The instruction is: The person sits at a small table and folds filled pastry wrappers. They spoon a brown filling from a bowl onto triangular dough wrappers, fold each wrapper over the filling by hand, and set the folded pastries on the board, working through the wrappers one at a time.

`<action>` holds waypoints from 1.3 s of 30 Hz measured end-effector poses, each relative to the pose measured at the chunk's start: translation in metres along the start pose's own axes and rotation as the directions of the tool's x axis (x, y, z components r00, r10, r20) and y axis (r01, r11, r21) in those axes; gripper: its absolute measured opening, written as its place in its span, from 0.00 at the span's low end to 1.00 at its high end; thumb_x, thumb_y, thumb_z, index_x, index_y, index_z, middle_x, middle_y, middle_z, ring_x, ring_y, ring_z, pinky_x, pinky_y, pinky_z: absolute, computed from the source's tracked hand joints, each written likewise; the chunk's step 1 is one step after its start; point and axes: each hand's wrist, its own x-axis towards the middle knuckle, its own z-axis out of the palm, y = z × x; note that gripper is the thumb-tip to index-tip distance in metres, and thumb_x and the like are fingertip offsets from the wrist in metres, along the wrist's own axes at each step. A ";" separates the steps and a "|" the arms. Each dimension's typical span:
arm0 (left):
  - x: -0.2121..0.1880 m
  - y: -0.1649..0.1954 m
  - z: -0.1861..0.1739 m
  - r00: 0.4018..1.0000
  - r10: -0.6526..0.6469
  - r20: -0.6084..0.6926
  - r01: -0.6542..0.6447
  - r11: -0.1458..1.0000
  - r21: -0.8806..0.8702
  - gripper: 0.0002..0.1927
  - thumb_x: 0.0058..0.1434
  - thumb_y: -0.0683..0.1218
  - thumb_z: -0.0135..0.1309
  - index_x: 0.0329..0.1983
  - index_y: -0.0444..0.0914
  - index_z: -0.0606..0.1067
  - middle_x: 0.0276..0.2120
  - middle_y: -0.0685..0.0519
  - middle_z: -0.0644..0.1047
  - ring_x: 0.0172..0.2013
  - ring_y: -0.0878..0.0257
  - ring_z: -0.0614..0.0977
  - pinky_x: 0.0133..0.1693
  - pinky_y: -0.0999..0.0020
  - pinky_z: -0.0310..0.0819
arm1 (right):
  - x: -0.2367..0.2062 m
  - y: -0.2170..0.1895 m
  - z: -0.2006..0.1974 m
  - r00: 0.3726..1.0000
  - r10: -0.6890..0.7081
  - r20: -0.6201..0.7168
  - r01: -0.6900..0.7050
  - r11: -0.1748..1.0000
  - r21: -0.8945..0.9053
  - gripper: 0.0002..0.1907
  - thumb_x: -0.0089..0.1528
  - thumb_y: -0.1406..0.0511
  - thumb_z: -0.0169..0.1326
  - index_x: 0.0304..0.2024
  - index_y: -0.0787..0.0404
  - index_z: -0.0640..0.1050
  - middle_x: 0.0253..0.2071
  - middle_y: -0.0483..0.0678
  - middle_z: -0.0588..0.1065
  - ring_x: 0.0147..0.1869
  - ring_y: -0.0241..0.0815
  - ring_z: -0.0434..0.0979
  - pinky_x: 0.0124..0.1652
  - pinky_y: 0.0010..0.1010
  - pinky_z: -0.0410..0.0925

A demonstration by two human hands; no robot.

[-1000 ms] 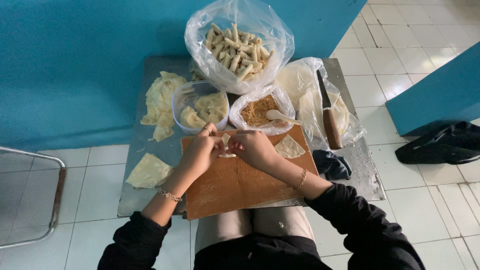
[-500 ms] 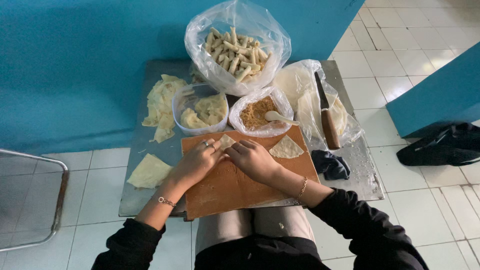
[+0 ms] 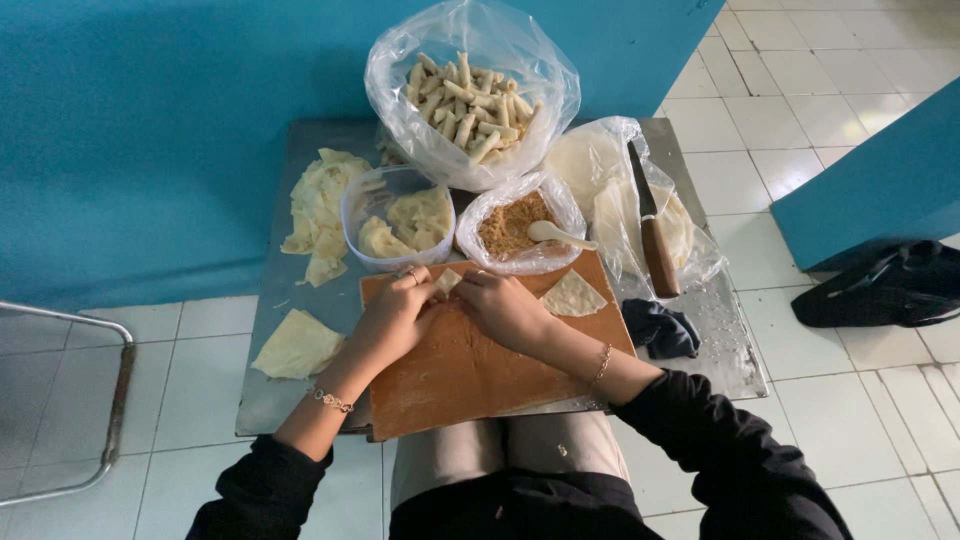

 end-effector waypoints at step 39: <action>0.012 -0.002 0.006 0.989 0.120 0.088 -0.138 0.960 0.242 0.10 0.58 0.39 0.57 0.42 0.32 0.75 0.40 0.42 0.77 0.44 0.45 0.80 0.44 0.52 0.74 | -0.004 -0.010 -0.004 0.973 -0.181 -0.145 0.143 0.961 -0.239 0.10 0.60 0.63 0.58 0.42 0.60 0.80 0.41 0.48 0.77 0.48 0.47 0.77 0.47 0.40 0.68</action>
